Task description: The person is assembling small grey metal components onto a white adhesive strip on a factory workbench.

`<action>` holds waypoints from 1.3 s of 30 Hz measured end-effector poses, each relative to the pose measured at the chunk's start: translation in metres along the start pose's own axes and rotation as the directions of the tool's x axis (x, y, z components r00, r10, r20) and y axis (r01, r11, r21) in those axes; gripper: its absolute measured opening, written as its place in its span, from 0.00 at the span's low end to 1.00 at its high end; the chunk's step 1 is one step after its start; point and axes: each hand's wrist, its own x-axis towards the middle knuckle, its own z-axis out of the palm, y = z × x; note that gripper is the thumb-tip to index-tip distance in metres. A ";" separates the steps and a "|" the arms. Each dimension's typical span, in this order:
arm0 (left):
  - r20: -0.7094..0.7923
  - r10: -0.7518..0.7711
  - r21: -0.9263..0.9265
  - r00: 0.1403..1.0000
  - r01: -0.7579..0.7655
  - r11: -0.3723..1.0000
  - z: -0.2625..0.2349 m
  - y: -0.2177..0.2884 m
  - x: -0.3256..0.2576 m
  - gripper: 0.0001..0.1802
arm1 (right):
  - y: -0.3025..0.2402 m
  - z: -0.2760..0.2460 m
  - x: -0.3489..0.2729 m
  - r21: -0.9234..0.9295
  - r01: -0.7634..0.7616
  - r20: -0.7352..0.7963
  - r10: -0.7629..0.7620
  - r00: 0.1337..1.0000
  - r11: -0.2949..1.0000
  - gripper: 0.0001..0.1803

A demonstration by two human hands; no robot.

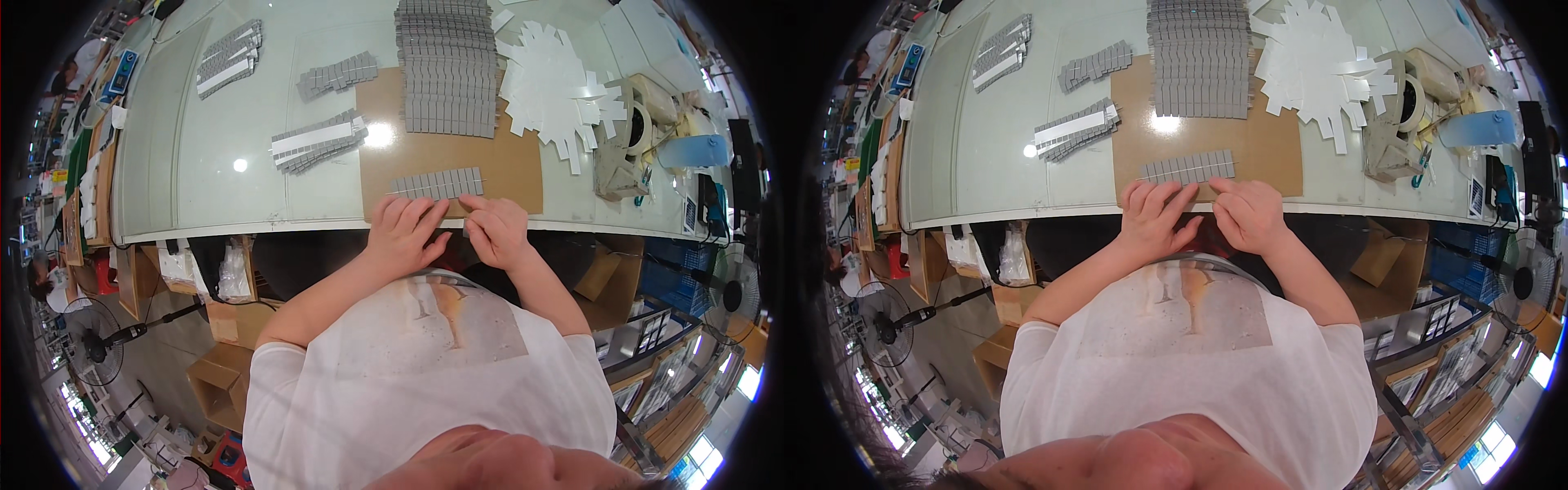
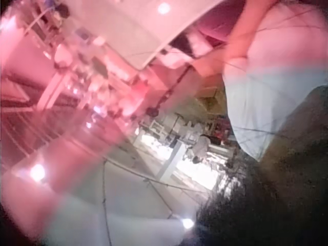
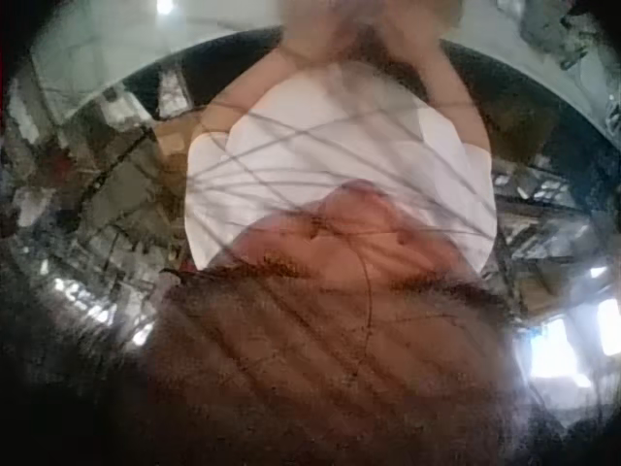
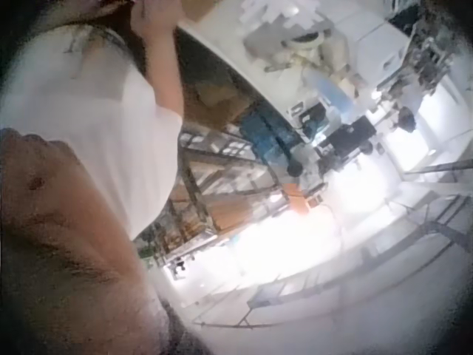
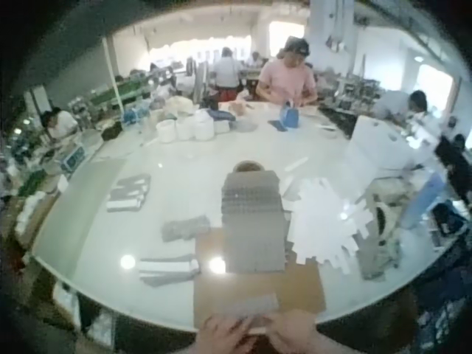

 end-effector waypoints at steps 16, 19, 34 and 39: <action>-0.008 0.011 -0.010 1.000 -0.011 1.000 -0.002 0.000 0.002 0.29 | -0.002 0.006 0.002 -0.024 0.012 0.057 -0.010 0.998 1.000 0.05; 0.009 0.023 0.037 1.000 -0.023 0.999 -0.001 0.002 0.005 0.28 | -0.002 0.007 0.002 -0.013 0.019 -0.001 -0.019 1.000 1.000 0.04; 0.012 0.003 0.032 1.000 -0.004 0.999 -0.002 0.001 0.005 0.29 | -0.002 0.005 0.003 0.038 -0.001 -0.013 0.002 1.000 0.999 0.05; -0.006 0.014 -0.082 1.000 -0.015 0.997 -0.021 -0.017 -0.010 0.25 | -0.002 -0.006 -0.011 0.223 -0.176 -0.071 0.196 0.978 0.959 0.04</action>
